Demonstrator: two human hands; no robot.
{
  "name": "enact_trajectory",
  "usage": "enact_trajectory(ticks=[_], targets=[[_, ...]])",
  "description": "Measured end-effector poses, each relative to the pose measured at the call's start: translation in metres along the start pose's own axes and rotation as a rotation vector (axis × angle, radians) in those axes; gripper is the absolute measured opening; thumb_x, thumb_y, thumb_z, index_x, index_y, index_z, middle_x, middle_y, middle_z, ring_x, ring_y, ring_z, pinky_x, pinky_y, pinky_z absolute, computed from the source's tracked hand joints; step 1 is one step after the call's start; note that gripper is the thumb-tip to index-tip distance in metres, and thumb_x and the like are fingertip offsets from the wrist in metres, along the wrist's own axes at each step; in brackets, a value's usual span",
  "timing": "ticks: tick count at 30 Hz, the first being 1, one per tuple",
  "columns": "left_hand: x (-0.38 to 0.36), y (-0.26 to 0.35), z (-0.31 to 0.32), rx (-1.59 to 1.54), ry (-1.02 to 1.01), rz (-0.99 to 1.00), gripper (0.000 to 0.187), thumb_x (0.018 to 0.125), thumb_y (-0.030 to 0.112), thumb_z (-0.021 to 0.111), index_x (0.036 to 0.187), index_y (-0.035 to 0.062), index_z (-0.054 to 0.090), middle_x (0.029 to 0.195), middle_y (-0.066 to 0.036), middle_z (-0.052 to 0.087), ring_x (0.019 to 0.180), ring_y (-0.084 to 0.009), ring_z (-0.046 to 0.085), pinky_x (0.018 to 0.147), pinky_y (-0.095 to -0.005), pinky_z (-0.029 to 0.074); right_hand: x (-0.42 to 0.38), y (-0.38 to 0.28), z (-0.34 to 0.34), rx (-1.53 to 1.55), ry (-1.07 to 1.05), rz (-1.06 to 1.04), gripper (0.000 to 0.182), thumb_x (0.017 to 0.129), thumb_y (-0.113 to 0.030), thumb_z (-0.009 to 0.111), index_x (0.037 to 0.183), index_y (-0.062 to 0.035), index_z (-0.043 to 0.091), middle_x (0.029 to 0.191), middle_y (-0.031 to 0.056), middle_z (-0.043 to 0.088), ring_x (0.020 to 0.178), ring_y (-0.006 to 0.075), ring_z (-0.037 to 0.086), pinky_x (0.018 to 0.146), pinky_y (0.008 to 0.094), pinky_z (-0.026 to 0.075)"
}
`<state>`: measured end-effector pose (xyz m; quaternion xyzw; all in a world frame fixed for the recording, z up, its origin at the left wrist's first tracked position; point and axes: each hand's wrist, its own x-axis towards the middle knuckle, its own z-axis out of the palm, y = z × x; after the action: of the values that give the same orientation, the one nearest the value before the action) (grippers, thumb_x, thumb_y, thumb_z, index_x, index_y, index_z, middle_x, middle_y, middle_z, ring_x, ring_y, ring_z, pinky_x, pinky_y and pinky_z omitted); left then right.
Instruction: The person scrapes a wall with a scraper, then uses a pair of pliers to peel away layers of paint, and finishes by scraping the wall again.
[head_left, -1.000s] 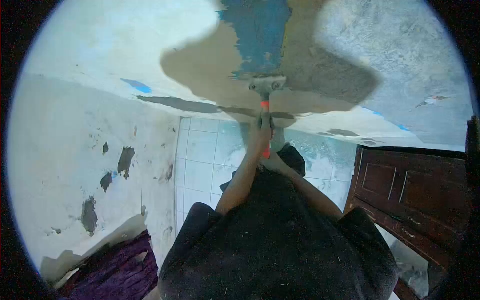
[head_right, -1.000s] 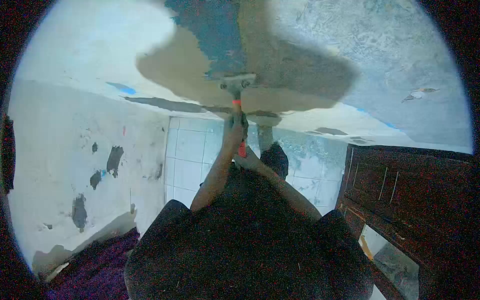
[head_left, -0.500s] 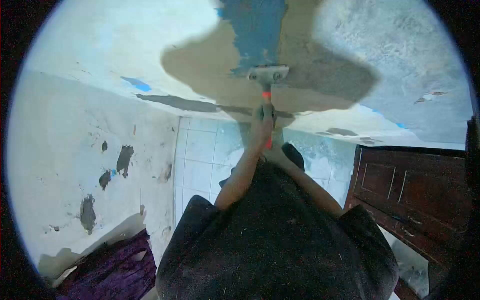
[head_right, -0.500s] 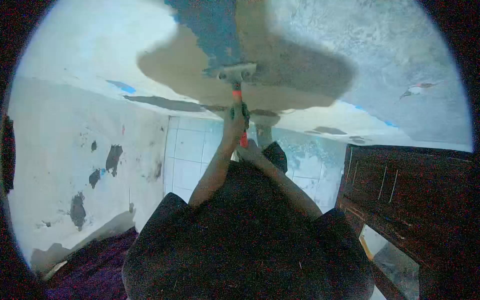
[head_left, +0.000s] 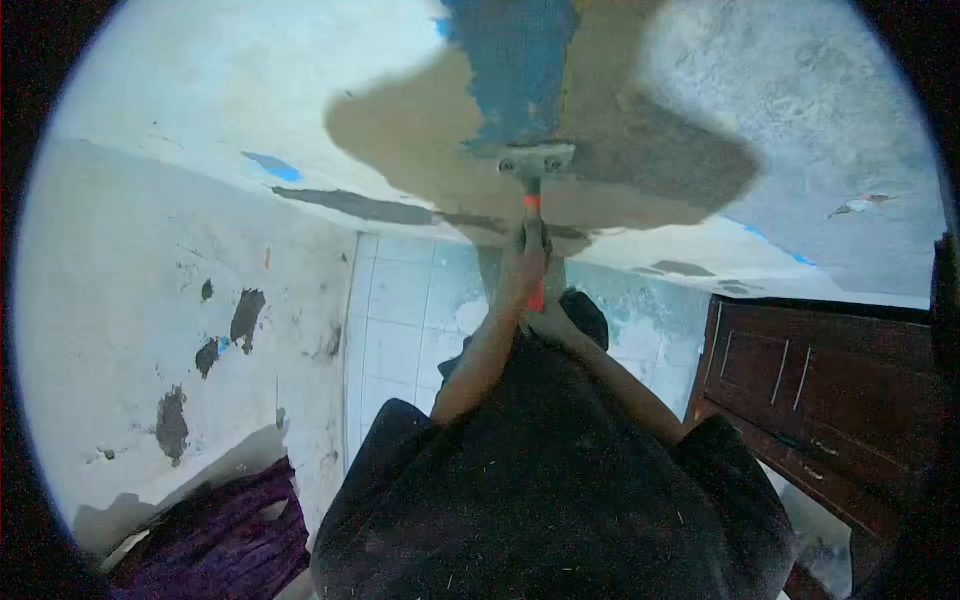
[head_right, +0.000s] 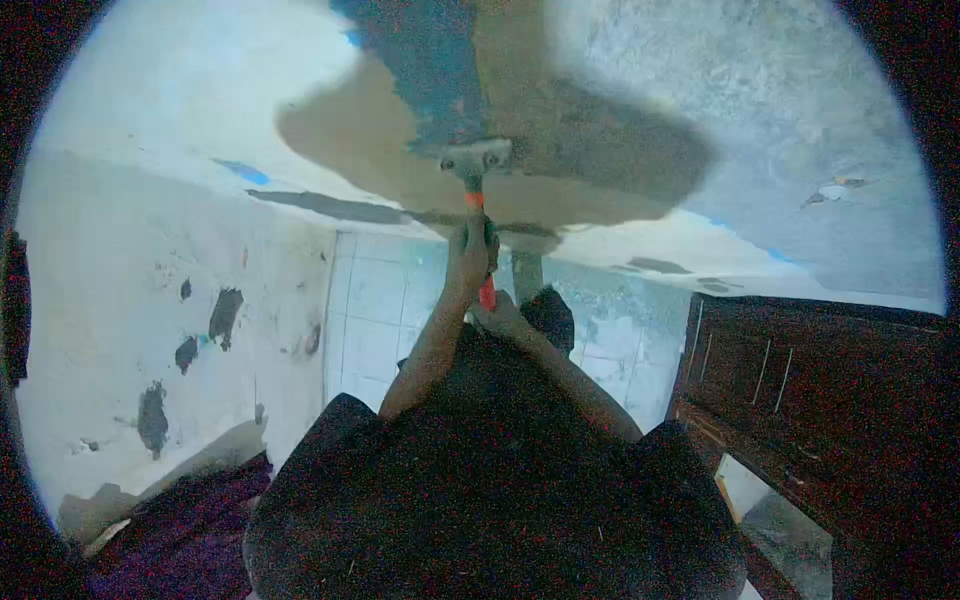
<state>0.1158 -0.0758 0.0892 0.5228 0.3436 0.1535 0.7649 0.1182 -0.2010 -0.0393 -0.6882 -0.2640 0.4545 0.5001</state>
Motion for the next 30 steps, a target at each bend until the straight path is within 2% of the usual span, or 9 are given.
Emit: enact_trajectory(ticks=[6, 8, 9, 11, 19, 20, 23, 27, 30], targets=[[-0.002, 0.0, 0.0, 0.027, 0.017, -0.013, 0.046, 0.097, 0.045, 0.038, 0.076, 0.0059, 0.051, 0.059, -0.001, 0.047, 0.048, -0.0105, 0.044, 0.045, -0.0263, 0.035, -0.01, -0.016, -0.001, 0.022, -0.042, 0.049, 0.019, 0.09, -0.018, 0.056, 0.078, -0.0032, 0.057, 0.069, 0.0048, 0.058, 0.06, 0.0186, 0.057, 0.055, 0.036, 0.048], [-0.004, 0.009, 0.001, 0.008, 0.0, -0.006, 0.047, 0.097, 0.047, 0.038, 0.075, 0.0063, 0.05, 0.059, 0.0, 0.046, 0.048, -0.0101, 0.044, 0.045, -0.0259, 0.035, -0.002, 0.044, 0.002, -0.5, 0.193, -0.471, 0.026, 0.092, -0.025, 0.05, 0.101, -0.0008, 0.053, 0.09, 0.0094, 0.059, 0.082, 0.0183, 0.056, 0.074, 0.0367, 0.045], [-0.008, 0.011, 0.001, -0.014, -0.012, -0.006, 0.049, 0.096, 0.048, 0.037, 0.075, 0.0066, 0.05, 0.059, 0.0, 0.046, 0.048, -0.0098, 0.044, 0.045, -0.0255, 0.035, -0.009, 0.023, -0.001, -0.499, 0.188, -0.463, 0.026, 0.092, -0.025, 0.05, 0.101, -0.0008, 0.053, 0.09, 0.0094, 0.059, 0.082, 0.0183, 0.056, 0.074, 0.0367, 0.045], [-0.012, 0.031, 0.004, -0.014, 0.034, -0.046, 0.05, 0.096, 0.051, 0.037, 0.074, 0.0073, 0.048, 0.058, 0.001, 0.044, 0.048, -0.0091, 0.042, 0.045, -0.0258, 0.034, -0.018, -0.055, -0.009, -0.129, -0.026, 0.17, 0.026, 0.091, -0.028, 0.053, 0.095, -0.0019, 0.053, 0.082, 0.0065, 0.059, 0.072, 0.0138, 0.055, 0.061, 0.0323, 0.045], [0.002, -0.007, -0.002, 0.139, 0.062, 0.011, 0.046, 0.097, 0.046, 0.036, 0.072, 0.0093, 0.046, 0.057, 0.0, 0.043, 0.049, -0.0117, 0.041, 0.047, -0.0288, 0.031, -0.004, 0.014, 0.004, -0.026, -0.017, -0.082, 0.029, 0.079, -0.032, 0.062, 0.083, -0.0037, 0.063, 0.07, 0.0079, 0.062, 0.069, 0.0228, 0.063, 0.06, 0.0383, 0.049], [-0.003, 0.003, -0.005, 0.027, 0.034, 0.002, 0.046, 0.097, 0.046, 0.036, 0.072, 0.0091, 0.047, 0.058, 0.0, 0.043, 0.049, -0.0112, 0.042, 0.047, -0.028, 0.032, 0.011, 0.044, 0.022, 0.639, 0.136, -0.127, 0.032, 0.081, -0.036, 0.062, 0.082, -0.0036, 0.063, 0.068, 0.0053, 0.062, 0.065, 0.0212, 0.062, 0.06, 0.0364, 0.049], [-0.009, 0.035, 0.001, -0.131, -0.01, 0.012, 0.042, 0.097, 0.046, 0.037, 0.076, 0.0104, 0.046, 0.054, 0.003, 0.04, 0.042, -0.0064, 0.037, 0.039, -0.0233, 0.028, 0.009, -0.011, -0.002, -0.141, 0.109, -0.011, 0.035, 0.082, -0.037, 0.062, 0.081, -0.0021, 0.061, 0.068, 0.0045, 0.061, 0.062, 0.0189, 0.059, 0.057, 0.0357, 0.047], [0.01, 0.011, 0.003, 0.098, 0.049, 0.207, 0.042, 0.097, 0.045, 0.037, 0.074, 0.0106, 0.047, 0.053, 0.002, 0.042, 0.041, -0.0081, 0.038, 0.038, -0.0259, 0.03, 0.004, -0.02, -0.006, -0.03, 0.021, 0.025, 0.033, 0.083, -0.035, 0.062, 0.078, -0.0025, 0.059, 0.069, 0.0049, 0.061, 0.062, 0.0167, 0.058, 0.056, 0.035, 0.046], [0.001, 0.001, 0.0, 0.133, 0.015, 0.019, 0.046, 0.097, 0.048, 0.037, 0.07, 0.0115, 0.046, 0.055, 0.002, 0.044, 0.043, -0.009, 0.039, 0.04, -0.0262, 0.032, -0.002, -0.003, 0.002, -0.01, -0.008, -0.078, 0.03, 0.084, -0.034, 0.061, 0.079, -0.0043, 0.06, 0.07, 0.0047, 0.062, 0.062, 0.0171, 0.057, 0.056, 0.0337, 0.046]])
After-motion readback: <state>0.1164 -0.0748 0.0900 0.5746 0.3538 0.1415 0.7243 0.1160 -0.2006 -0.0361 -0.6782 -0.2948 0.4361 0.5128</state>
